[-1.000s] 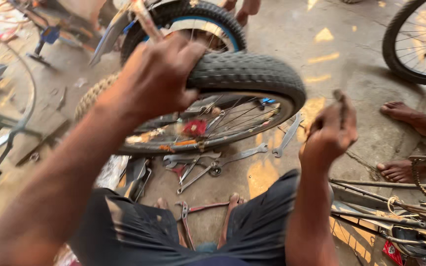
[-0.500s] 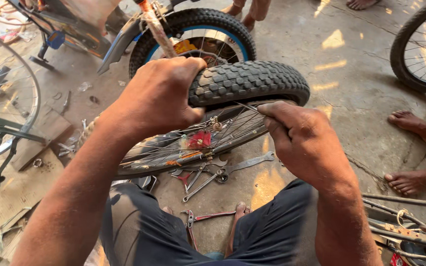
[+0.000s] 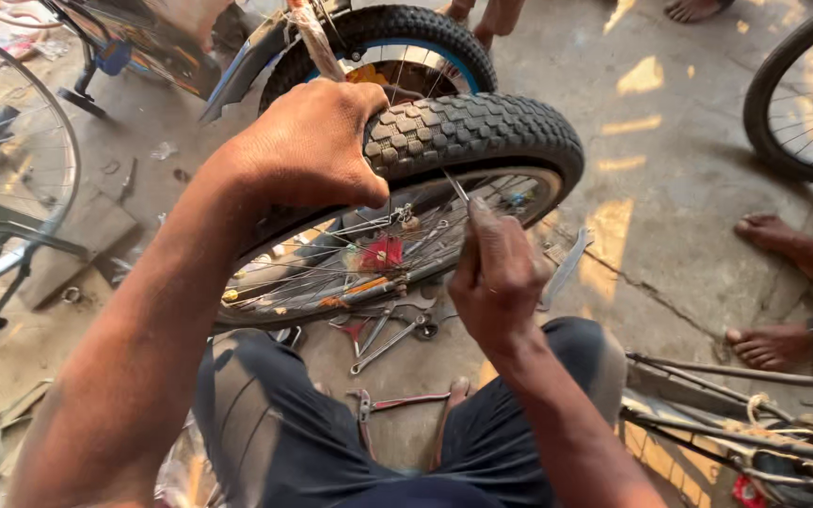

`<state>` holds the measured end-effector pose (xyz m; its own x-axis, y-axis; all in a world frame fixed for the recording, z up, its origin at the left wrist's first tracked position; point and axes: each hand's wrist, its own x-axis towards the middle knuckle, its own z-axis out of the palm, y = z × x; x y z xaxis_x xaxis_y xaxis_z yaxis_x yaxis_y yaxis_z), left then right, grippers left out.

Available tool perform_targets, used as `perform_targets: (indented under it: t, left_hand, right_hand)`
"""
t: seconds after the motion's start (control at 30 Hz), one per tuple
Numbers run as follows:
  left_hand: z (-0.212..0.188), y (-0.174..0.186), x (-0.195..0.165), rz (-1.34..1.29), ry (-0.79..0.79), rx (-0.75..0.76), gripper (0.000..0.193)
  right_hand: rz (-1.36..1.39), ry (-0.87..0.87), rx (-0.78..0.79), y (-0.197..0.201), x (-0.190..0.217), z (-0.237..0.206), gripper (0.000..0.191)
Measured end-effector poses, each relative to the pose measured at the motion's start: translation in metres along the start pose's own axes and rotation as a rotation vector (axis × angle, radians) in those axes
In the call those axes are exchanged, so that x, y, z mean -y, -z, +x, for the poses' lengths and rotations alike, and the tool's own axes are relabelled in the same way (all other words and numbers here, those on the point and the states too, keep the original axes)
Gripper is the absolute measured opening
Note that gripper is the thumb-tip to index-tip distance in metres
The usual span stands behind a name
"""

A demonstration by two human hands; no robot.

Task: The person removes a bicycle tire from the rim using tire levers and hands, then removes the inner tube. They inspect the rim and use scissors to cut a piece of rubber material.

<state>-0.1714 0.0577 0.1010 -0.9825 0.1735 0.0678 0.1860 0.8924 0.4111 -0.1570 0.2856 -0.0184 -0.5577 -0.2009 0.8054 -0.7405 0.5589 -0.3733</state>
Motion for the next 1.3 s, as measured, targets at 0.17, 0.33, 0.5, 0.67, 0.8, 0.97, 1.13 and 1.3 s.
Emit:
perform_targets:
  t: [0.17, 0.33, 0.5, 0.67, 0.8, 0.97, 1.13, 1.3]
  left_hand:
    - [-0.006, -0.008, -0.004, -0.081, -0.058, -0.013, 0.056]
    - [-0.017, -0.016, -0.015, -0.158, 0.019, 0.145, 0.058]
    - [-0.024, -0.021, -0.001, -0.14, 0.062, 0.061, 0.073]
    - [-0.03, -0.022, 0.015, -0.053, 0.224, 0.08, 0.08]
    - [-0.047, -0.034, -0.002, 0.134, 0.135, -0.204, 0.073]
    - [-0.07, -0.061, -0.033, 0.48, 0.124, -0.716, 0.066]
    - [-0.062, -0.051, -0.014, 0.162, 0.356, -0.081, 0.066]
    - [-0.096, -0.062, -0.012, 0.264, 0.078, -0.563, 0.059]
  right_hand:
    - [-0.147, -0.036, 0.259, 0.021, 0.0, 0.035, 0.005]
    - [0.041, 0.285, -0.248, 0.001, -0.016, 0.115, 0.021]
    - [0.096, 0.384, -0.033, -0.072, -0.035, 0.149, 0.015]
    - [0.034, 0.337, 0.17, -0.108, -0.03, 0.16, 0.015]
    - [0.053, 0.306, 0.207, -0.109, -0.015, 0.162, 0.015]
    - [0.07, 0.274, 0.403, -0.094, -0.011, 0.153, 0.008]
    - [-0.011, 0.078, 0.701, -0.117, 0.009, 0.161, 0.018]
    - [-0.117, 0.158, 0.58, -0.126, 0.024, 0.153, 0.021]
